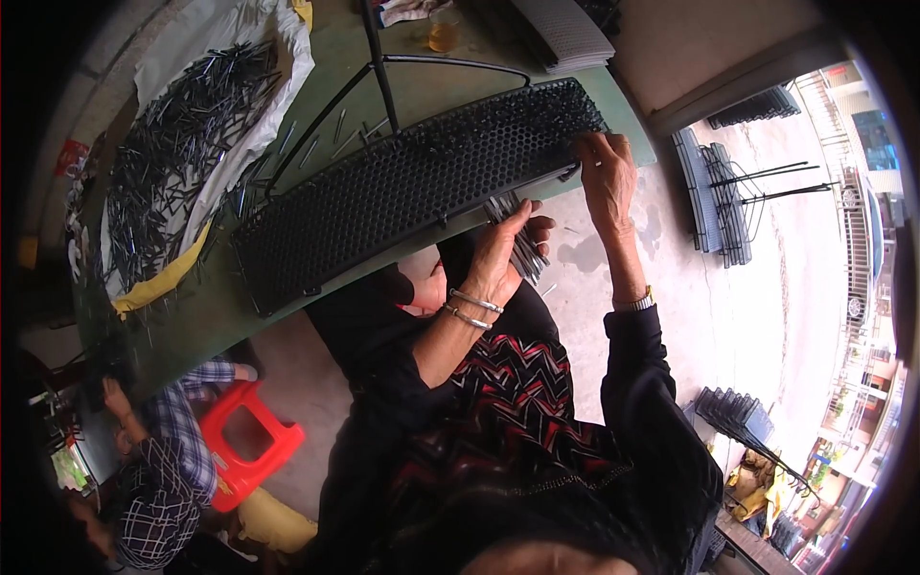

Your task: Sorting and inspecting small metal components at a workbench in a fabrication setting.

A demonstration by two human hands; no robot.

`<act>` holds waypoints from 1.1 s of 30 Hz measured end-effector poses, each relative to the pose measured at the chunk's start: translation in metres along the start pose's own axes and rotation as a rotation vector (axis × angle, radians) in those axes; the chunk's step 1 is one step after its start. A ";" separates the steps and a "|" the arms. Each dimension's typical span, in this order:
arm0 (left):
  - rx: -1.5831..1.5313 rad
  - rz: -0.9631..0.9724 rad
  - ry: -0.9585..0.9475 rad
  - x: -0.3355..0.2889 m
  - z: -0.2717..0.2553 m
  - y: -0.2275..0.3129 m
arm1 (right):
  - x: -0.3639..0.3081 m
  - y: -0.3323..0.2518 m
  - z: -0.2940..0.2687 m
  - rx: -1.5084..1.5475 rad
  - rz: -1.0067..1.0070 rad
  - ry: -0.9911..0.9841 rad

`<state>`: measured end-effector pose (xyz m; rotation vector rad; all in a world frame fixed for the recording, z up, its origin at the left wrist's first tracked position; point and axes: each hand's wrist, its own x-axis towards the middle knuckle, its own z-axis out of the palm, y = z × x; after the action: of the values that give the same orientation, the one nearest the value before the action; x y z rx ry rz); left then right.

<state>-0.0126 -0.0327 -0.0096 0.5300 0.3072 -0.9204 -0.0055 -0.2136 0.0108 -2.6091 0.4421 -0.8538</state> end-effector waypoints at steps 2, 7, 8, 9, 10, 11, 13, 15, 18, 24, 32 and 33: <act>-0.004 0.002 -0.015 0.000 0.001 0.002 | -0.005 -0.003 -0.001 -0.014 0.028 -0.001; 0.001 0.128 -0.042 0.006 0.007 0.010 | -0.032 -0.010 0.005 0.745 0.311 0.068; 0.001 0.129 -0.040 0.006 0.015 0.014 | -0.038 -0.036 -0.011 1.001 0.547 0.012; -0.001 0.193 -0.014 0.007 0.024 0.019 | -0.045 -0.043 -0.005 1.220 0.618 0.000; 0.001 0.249 0.003 0.008 0.033 0.020 | -0.053 -0.045 -0.001 1.435 0.688 0.001; 0.006 0.273 -0.020 0.010 0.038 0.020 | -0.059 -0.047 0.004 1.591 0.742 -0.042; 0.159 0.378 0.008 0.014 0.048 0.016 | -0.060 -0.064 0.010 1.650 0.799 -0.001; 0.233 0.393 0.073 0.013 0.057 0.006 | -0.057 -0.070 0.012 1.483 0.921 0.029; 0.264 0.455 -0.038 0.015 0.050 -0.004 | -0.060 -0.050 0.032 1.752 1.086 0.111; 0.551 0.485 0.014 0.007 0.036 -0.005 | -0.065 -0.075 0.019 1.751 1.005 0.058; 0.243 0.250 -0.033 -0.003 0.021 0.011 | -0.049 -0.052 -0.011 1.508 0.830 -0.600; 0.238 0.164 0.013 -0.006 0.021 0.012 | -0.051 -0.051 -0.015 1.491 0.831 -0.597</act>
<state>-0.0062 -0.0343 0.0141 0.7687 0.1633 -0.7982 -0.0446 -0.1518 0.0187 -1.0000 0.3942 0.0344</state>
